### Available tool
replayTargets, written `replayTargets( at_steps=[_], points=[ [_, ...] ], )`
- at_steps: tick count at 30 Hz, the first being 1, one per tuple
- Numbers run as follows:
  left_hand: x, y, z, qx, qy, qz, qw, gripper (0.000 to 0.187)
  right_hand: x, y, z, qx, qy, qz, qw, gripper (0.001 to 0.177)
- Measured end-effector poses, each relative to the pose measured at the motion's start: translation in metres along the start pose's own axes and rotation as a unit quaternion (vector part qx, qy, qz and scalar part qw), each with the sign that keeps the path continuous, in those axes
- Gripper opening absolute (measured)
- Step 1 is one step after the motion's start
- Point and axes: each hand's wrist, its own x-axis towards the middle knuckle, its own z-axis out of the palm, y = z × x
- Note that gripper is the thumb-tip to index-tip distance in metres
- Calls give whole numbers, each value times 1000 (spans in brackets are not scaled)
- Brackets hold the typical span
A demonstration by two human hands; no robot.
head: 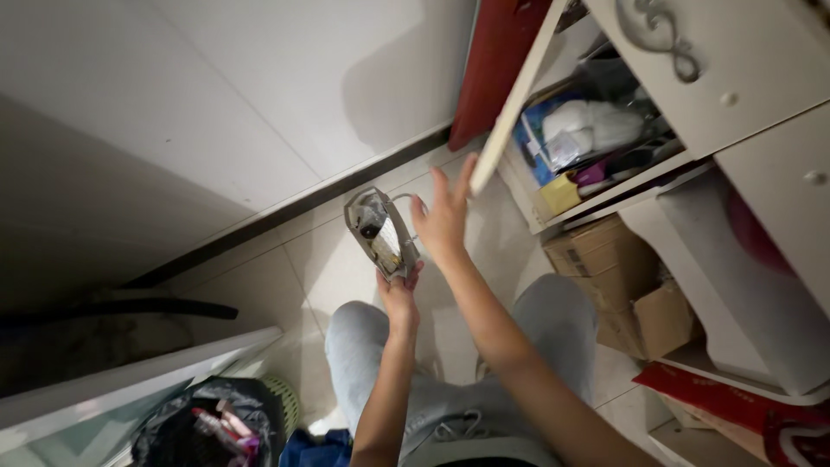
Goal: The person organizes a cluttered vanity area by picking up various items, discarding some into a trash bin, and placing others into a small bag and a lower cabinet. They also arrange bottles and containers on the vanity surface.
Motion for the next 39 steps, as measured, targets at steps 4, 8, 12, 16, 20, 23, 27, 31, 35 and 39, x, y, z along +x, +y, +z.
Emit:
replayTargets(
  at_steps=[4,8,12,16,20,23,27,31,35,39],
  points=[
    [-6,15,-25,14,11,-12,1000,61,17,-21,27,-14,-14,9,1000,59],
    [-18,16,-50,101,-18,-51,993,58,6,-3,22,-4,-111,35,993,58],
    [-39,-12,-61,119,-55,-122,984,64,-24,60,1,123,-89,-76,986,36],
    [-49,-53,-50,144,-108,-216,960,64,-40,123,-15,306,-104,86,942,13],
    [-59,-78,-32,181,-208,-239,931,59,-55,154,-59,219,-53,74,972,21],
    [-52,-93,3,196,-225,-234,925,62,-82,155,-92,81,23,89,992,23],
    [-19,-92,55,158,-292,-145,932,64,-132,147,-97,7,125,207,970,55],
    [8,-73,111,266,-360,55,892,71,-121,154,-80,142,142,240,950,70],
    [13,-39,158,396,-343,88,847,70,-63,145,-83,326,154,383,851,64],
    [19,-25,194,480,-327,130,803,72,-28,141,-88,302,199,432,826,56]
  ],
)
